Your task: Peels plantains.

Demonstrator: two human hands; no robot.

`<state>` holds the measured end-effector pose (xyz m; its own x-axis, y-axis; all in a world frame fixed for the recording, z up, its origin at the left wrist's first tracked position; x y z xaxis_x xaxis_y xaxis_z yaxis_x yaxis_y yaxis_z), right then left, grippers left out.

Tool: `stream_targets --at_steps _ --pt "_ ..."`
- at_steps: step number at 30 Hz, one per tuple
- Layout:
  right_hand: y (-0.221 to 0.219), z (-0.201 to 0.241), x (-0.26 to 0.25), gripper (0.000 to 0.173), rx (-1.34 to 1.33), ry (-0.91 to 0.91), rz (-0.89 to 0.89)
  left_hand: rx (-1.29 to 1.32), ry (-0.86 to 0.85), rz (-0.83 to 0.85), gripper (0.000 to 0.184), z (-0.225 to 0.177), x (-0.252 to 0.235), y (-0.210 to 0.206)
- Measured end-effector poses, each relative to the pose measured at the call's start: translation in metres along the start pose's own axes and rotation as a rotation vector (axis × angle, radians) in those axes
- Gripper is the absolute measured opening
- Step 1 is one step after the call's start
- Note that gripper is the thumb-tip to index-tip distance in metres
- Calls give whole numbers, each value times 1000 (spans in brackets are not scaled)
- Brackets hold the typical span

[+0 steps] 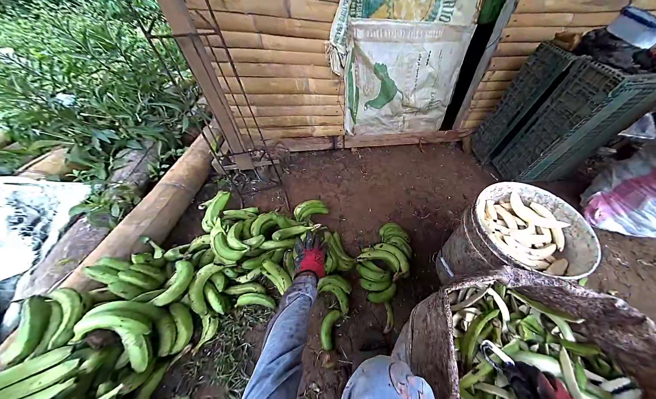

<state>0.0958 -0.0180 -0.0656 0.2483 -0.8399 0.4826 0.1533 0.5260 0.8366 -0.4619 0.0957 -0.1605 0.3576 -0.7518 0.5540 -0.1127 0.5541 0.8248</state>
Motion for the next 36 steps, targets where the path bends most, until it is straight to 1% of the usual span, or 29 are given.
stream_targets --at_steps 2,4,6,10,12,14,16,17,19,20,23,24,26,28,29,30,32,34,35,36 --pt "2 4 3 48 -7 -23 15 70 29 43 98 -8 -11 -2" --pt "2 6 5 47 -12 -19 -5 162 48 33 97 -10 -9 1" --pt "2 5 5 46 5 0 -37 115 42 49 94 -5 -2 4" --pt "0 7 6 47 11 19 -50 35 -14 111 69 23 31 0" --pt "1 4 9 47 -8 27 -36 87 -66 91 57 29 48 -14" --pt "5 0 11 46 -75 66 -31 223 -104 24 51 30 75 -16" --pt "8 -3 16 42 -153 133 -74 389 -131 -46 44 31 109 -4" --pt "13 -4 18 41 -178 164 -113 484 -160 -89 41 28 130 11" --pt "28 0 23 41 -223 234 -244 587 -263 -220 35 14 187 58" --pt "39 6 28 44 -265 274 -311 574 -343 -291 32 4 219 83" --pt "82 35 57 63 -389 402 -470 396 -618 -525 24 -39 313 150" --pt "98 46 69 70 -410 457 -532 340 -689 -574 25 -59 340 167" --pt "125 66 92 86 -418 563 -622 254 -798 -615 35 -103 387 192" --pt "145 83 112 99 -394 647 -671 183 -917 -621 45 -152 423 205" --pt "151 87 120 102 -379 663 -665 162 -985 -590 47 -178 435 206" --pt "154 87 126 101 -370 658 -652 158 -1070 -547 50 -205 441 206" --pt "152 71 127 89 -418 579 -613 222 -1196 -419 54 -257 441 195" --pt "133 30 113 83 -522 417 -563 344 -1199 -267 57 -304 417 166" --pt "118 6 102 79 -585 320 -554 399 -1158 -221 61 -325 402 143" --pt "104 -17 90 75 -651 202 -516 401 -1089 -185 69 -342 387 117"
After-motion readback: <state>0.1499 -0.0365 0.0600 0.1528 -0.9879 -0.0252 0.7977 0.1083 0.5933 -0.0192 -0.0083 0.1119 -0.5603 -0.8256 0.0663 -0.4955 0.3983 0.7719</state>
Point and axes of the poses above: each hand's wrist, its own x-axis away from the middle knuckle, its own y-axis out of the back of the hand, z = x × y, the point moved 4 cm from there along -x, towards the middle knuckle, and after that the axes turned 14 degrees about z, right-handed, at the moved point
